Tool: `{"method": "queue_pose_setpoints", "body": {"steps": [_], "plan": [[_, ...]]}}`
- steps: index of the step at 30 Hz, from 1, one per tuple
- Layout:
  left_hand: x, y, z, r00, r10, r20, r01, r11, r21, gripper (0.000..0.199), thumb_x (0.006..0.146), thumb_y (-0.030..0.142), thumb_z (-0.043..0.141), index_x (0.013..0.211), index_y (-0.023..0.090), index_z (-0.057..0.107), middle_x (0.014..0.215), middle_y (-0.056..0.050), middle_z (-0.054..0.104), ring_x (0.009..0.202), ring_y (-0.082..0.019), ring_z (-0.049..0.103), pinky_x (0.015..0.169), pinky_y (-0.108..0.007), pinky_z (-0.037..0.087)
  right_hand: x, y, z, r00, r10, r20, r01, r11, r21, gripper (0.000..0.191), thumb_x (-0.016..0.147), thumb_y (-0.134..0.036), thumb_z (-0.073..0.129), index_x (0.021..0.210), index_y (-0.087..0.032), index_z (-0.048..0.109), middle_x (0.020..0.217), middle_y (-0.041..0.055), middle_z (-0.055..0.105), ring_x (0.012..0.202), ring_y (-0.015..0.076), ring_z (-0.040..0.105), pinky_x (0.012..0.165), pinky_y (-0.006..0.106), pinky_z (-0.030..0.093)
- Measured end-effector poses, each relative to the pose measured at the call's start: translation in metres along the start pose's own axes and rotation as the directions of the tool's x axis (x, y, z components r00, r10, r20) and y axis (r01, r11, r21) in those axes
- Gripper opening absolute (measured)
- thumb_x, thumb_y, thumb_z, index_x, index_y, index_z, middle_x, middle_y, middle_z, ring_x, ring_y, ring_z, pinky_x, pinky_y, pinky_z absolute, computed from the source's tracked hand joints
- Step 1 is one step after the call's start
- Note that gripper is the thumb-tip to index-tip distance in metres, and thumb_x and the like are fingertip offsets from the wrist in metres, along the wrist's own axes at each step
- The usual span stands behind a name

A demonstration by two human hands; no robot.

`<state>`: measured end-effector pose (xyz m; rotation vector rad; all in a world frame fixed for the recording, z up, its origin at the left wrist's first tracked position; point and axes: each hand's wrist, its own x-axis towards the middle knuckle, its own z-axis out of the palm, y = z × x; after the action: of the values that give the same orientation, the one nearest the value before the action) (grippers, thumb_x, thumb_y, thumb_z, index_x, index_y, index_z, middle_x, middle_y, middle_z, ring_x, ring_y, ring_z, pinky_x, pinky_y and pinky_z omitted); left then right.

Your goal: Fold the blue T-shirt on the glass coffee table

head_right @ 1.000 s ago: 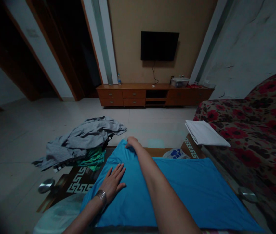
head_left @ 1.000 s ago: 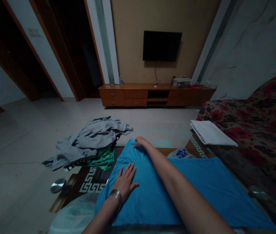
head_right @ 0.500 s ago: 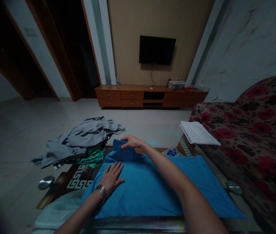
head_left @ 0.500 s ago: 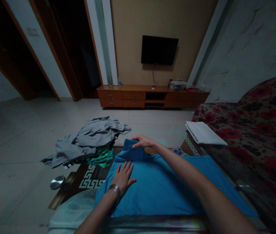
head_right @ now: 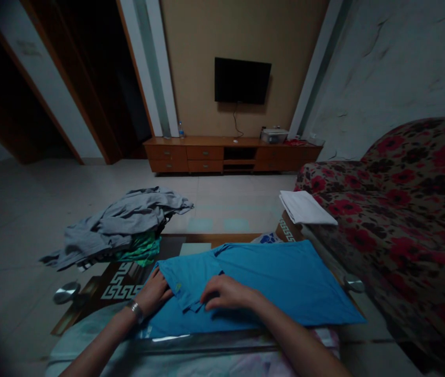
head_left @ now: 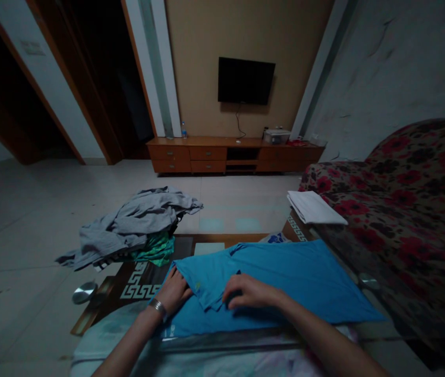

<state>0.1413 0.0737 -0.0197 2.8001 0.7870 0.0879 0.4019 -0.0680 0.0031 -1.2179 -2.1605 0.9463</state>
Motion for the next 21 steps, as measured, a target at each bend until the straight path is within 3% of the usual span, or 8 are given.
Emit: {"method": "queue_pose_setpoints", "body": {"steps": [3, 6, 8, 10, 13, 16, 18, 21], "plan": [[-0.006, -0.004, 0.0, 0.999, 0.024, -0.042, -0.023, 1.0, 0.004, 0.039, 0.09, 0.042, 0.046, 0.119, 0.022, 0.06, 0.134, -0.009, 0.053, 0.129, -0.023, 0.042, 0.116, -0.047, 0.017, -0.005, 0.017, -0.014, 0.943, 0.245, -0.227, -0.224, 0.968, 0.117, 0.02, 0.084, -0.028, 0.058, 0.095, -0.017, 0.071, 0.094, 0.0044, 0.071, 0.087, 0.0177, 0.063, 0.079, 0.027, 0.046], [-0.009, -0.005, 0.0, 0.994, 0.045, -0.101, -0.052, 0.996, -0.072, 0.036, 0.09, 0.037, 0.046, 0.119, 0.021, 0.06, 0.133, -0.009, 0.054, 0.128, -0.023, 0.043, 0.115, -0.046, 0.021, 0.005, 0.041, -0.025, 0.77, 0.442, -0.461, -0.459, 0.885, 0.082, 0.021, 0.083, -0.02, 0.055, 0.097, -0.016, 0.069, 0.098, 0.0068, 0.071, 0.091, 0.0199, 0.063, 0.082, 0.029, 0.045], [-0.009, -0.005, 0.002, 0.987, 0.022, -0.161, -0.052, 0.981, -0.187, 0.032, 0.089, 0.031, 0.046, 0.114, 0.02, 0.061, 0.13, -0.01, 0.056, 0.124, -0.023, 0.047, 0.112, -0.044, 0.028, 0.018, 0.054, -0.025, 0.672, 0.518, -0.53, -0.559, 0.823, 0.096, 0.025, 0.083, -0.019, 0.054, 0.104, -0.015, 0.067, 0.1, 0.0077, 0.07, 0.091, 0.0196, 0.063, 0.082, 0.028, 0.044], [-0.009, -0.006, 0.007, 0.965, -0.105, -0.242, 0.018, 0.942, -0.336, 0.029, 0.085, 0.024, 0.045, 0.108, 0.018, 0.062, 0.122, -0.011, 0.061, 0.118, -0.024, 0.053, 0.107, -0.043, 0.036, 0.031, 0.06, -0.021, 0.613, 0.574, -0.543, -0.602, 0.784, 0.149, 0.027, 0.085, -0.022, 0.053, 0.108, -0.014, 0.065, 0.095, 0.008, 0.071, 0.086, 0.0186, 0.064, 0.078, 0.026, 0.045], [-0.007, -0.006, 0.012, 0.838, -0.463, -0.29, 0.204, 0.757, -0.62, 0.025, 0.079, 0.02, 0.047, 0.102, 0.017, 0.058, 0.103, -0.01, 0.066, 0.098, -0.023, 0.063, 0.093, -0.041, 0.047, 0.048, 0.062, -0.011, 0.549, 0.61, -0.572, -0.626, 0.753, 0.202, 0.031, 0.087, -0.03, 0.054, 0.111, -0.013, 0.064, 0.092, 0.0091, 0.071, 0.085, 0.0186, 0.065, 0.074, 0.025, 0.044], [0.004, -0.003, 0.011, 0.672, -0.733, -0.107, 0.27, 0.377, -0.886, 0.033, 0.081, 0.028, 0.051, 0.111, 0.015, 0.049, 0.085, -0.007, 0.066, 0.073, -0.019, 0.066, 0.072, -0.036, 0.055, 0.058, 0.062, -0.002, 0.495, 0.623, -0.606, -0.636, 0.735, 0.236, 0.036, 0.086, -0.033, 0.056, 0.115, -0.012, 0.061, 0.091, 0.0099, 0.071, 0.084, 0.0188, 0.065, 0.073, 0.025, 0.045], [0.013, 0.0, 0.008, 0.607, -0.794, 0.02, 0.272, 0.184, -0.945, 0.045, 0.083, 0.034, 0.052, 0.122, 0.014, 0.042, 0.079, -0.005, 0.062, 0.063, -0.016, 0.063, 0.061, -0.031, 0.054, 0.063, 0.065, 0.002, 0.494, 0.619, -0.611, -0.622, 0.742, 0.248, 0.039, 0.083, -0.031, 0.06, 0.117, -0.012, 0.06, 0.089, 0.0093, 0.071, 0.081, 0.0187, 0.065, 0.073, 0.026, 0.046], [0.027, 0.0, 0.005, 0.569, -0.821, 0.051, 0.342, 0.18, -0.923, 0.052, 0.082, 0.035, 0.056, 0.127, 0.015, 0.043, 0.076, -0.001, 0.057, 0.055, -0.011, 0.056, 0.051, -0.023, 0.05, 0.066, 0.071, 0.008, 0.531, 0.582, -0.616, -0.581, 0.779, 0.236, 0.043, 0.075, -0.018, 0.063, 0.117, -0.015, 0.061, 0.099, 0.008, 0.07, 0.087, 0.0184, 0.064, 0.079, 0.027, 0.047]]}}
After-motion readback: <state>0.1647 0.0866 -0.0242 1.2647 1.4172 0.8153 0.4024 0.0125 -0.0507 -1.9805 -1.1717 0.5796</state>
